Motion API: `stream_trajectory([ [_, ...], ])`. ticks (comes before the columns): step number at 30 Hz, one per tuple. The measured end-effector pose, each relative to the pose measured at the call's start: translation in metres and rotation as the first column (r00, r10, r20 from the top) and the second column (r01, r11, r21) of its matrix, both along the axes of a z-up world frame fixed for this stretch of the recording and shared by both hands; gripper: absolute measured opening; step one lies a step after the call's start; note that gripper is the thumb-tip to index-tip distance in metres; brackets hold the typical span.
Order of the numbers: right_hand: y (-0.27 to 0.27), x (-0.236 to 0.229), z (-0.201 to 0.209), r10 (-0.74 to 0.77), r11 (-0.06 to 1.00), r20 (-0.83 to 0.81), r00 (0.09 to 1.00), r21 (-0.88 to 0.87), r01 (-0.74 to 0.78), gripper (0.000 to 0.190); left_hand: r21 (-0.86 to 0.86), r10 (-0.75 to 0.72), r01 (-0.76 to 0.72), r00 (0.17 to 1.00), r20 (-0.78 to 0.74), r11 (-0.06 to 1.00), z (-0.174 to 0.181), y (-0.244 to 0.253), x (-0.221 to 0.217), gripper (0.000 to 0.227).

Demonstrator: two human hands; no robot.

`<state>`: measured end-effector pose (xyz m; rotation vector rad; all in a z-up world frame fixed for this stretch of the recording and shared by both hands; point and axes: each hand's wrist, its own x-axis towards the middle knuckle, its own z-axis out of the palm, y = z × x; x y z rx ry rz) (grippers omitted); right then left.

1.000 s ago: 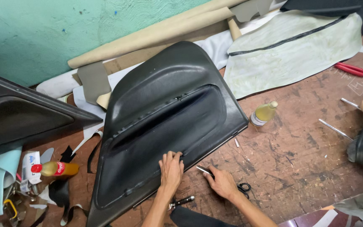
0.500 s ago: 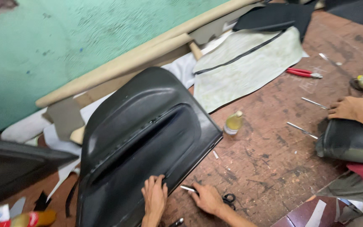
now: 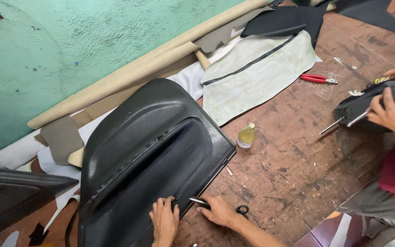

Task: The person applies adhesive and fits black fabric into the recessed pocket of a car door panel using a small tool to press the edges into the seams.

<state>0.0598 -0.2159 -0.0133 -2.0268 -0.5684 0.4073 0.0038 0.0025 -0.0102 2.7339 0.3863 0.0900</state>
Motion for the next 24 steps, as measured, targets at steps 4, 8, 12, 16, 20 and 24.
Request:
stream_trajectory([
  [4,0.005,0.020,-0.003,0.033,0.984,0.099,0.995,-0.177,-0.015,0.031,-0.019,0.032,-0.031,0.999,0.037,0.999,-0.001,0.001,0.001,0.029],
  [8,-0.004,0.019,-0.024,0.295,0.940,0.387,0.874,-0.281,-0.193,0.035,-0.038,-0.005,0.009,0.996,0.093,0.999,-0.002,0.008,0.005,0.024],
  [12,-0.007,0.002,-0.041,0.419,0.900,0.534,0.735,-0.354,-0.256,0.046,-0.065,-0.018,0.025,0.994,0.105,0.998,-0.005,0.014,0.004,0.020],
  [16,-0.010,-0.004,-0.046,0.331,0.941,0.621,0.710,-0.273,-0.200,0.049,-0.067,-0.006,0.018,0.984,0.179,0.998,-0.006,0.012,0.004,0.018],
  [20,-0.008,-0.007,-0.045,0.318,0.945,0.623,0.715,-0.273,-0.183,0.048,-0.054,0.003,0.005,0.988,0.154,0.999,-0.009,0.012,0.003,0.017],
  [24,-0.008,-0.005,-0.042,0.290,0.954,0.651,0.701,-0.252,-0.161,0.049,-0.033,-0.011,0.018,0.979,0.204,0.999,-0.009,0.010,0.004,0.019],
])
